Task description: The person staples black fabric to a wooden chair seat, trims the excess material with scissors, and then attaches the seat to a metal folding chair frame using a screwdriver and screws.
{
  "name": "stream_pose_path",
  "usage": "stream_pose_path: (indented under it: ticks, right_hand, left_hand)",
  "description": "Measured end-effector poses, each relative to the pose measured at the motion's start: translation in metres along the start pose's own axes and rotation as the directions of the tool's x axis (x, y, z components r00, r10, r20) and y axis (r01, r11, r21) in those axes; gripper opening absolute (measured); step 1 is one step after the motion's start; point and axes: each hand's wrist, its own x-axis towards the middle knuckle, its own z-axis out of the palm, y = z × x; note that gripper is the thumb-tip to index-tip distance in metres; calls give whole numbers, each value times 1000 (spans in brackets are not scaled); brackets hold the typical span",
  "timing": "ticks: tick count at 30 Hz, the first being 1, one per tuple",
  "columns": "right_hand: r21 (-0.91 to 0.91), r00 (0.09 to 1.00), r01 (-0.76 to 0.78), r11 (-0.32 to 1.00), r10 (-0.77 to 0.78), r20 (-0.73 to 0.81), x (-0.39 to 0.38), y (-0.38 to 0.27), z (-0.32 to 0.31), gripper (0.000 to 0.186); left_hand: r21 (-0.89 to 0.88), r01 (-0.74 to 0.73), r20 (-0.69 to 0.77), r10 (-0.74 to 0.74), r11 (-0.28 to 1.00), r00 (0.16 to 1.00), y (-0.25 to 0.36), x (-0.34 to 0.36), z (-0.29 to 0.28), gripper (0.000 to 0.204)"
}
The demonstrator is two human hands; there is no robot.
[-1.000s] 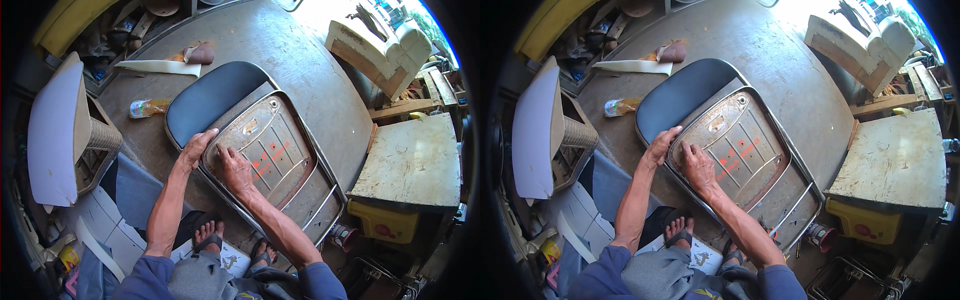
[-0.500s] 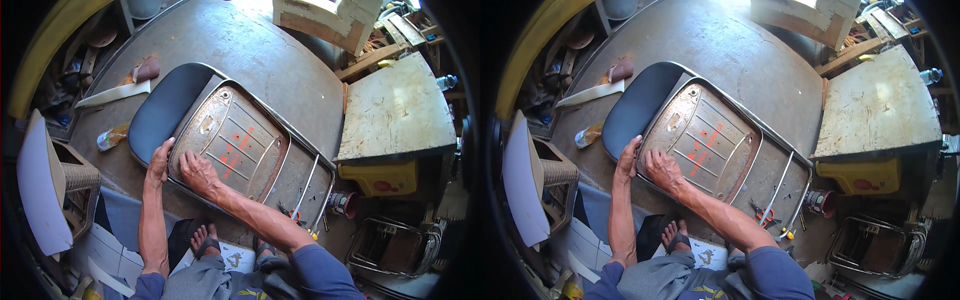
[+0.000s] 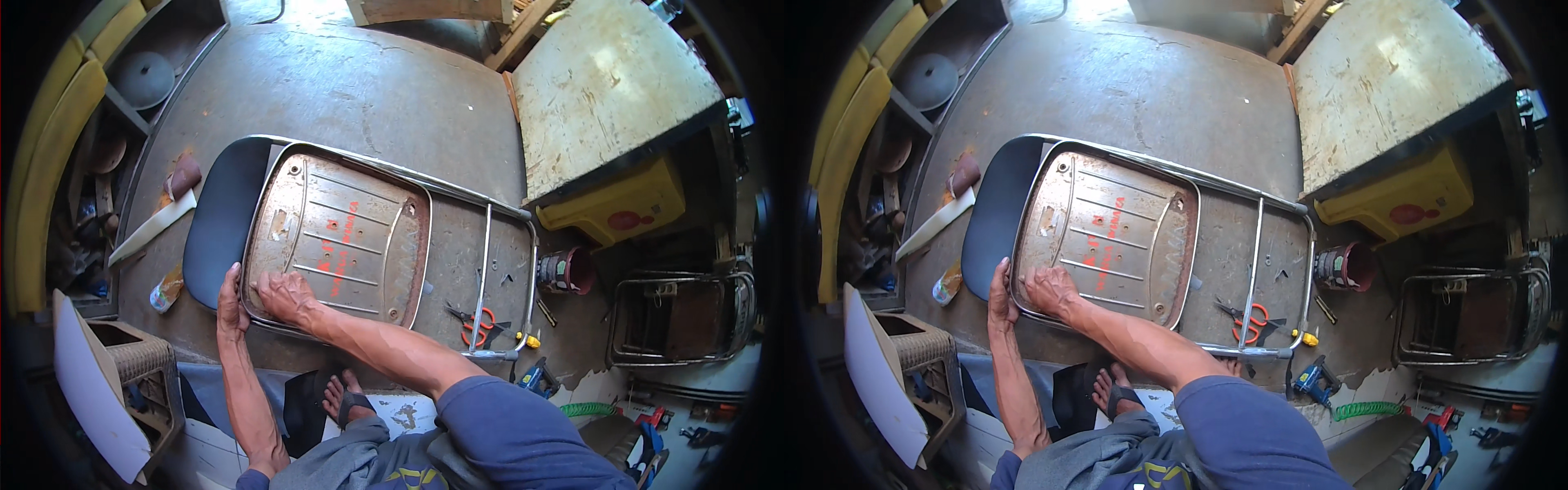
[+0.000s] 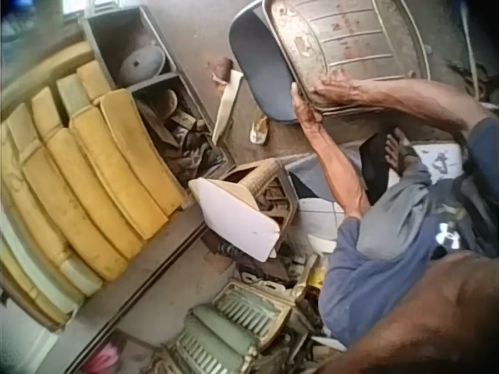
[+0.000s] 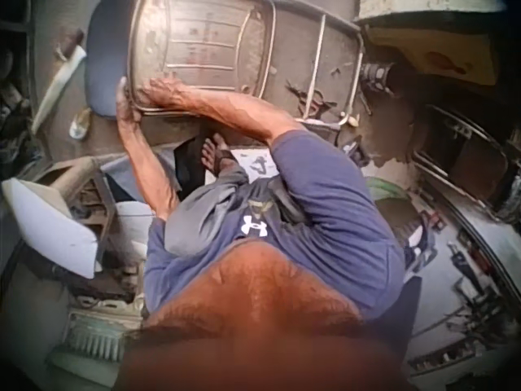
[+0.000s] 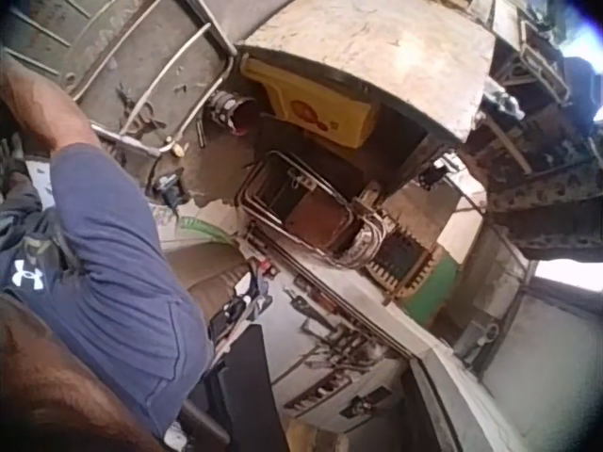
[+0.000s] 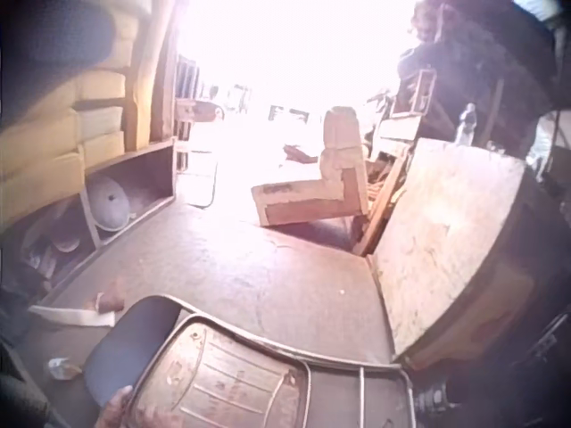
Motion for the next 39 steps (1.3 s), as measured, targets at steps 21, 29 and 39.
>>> stream_pose_path:
  ticks: [21,29,39]
  right_hand:
    - [-35,-84,-995,-97,960,-268,-570,304,-190,52]
    - [46,598,-797,602,798,-72,-603,261,-168,52]
    - [-129,499,-866,483,853,-157,-603,247,-283,17]
  left_hand:
    - [586,86,-149,2,806,989,13,-8,12,65]
    - [604,93,-177,19,791,984,15,-19,34,70]
    - [332,35,-149,16,943,989,-3,-20,22,47]
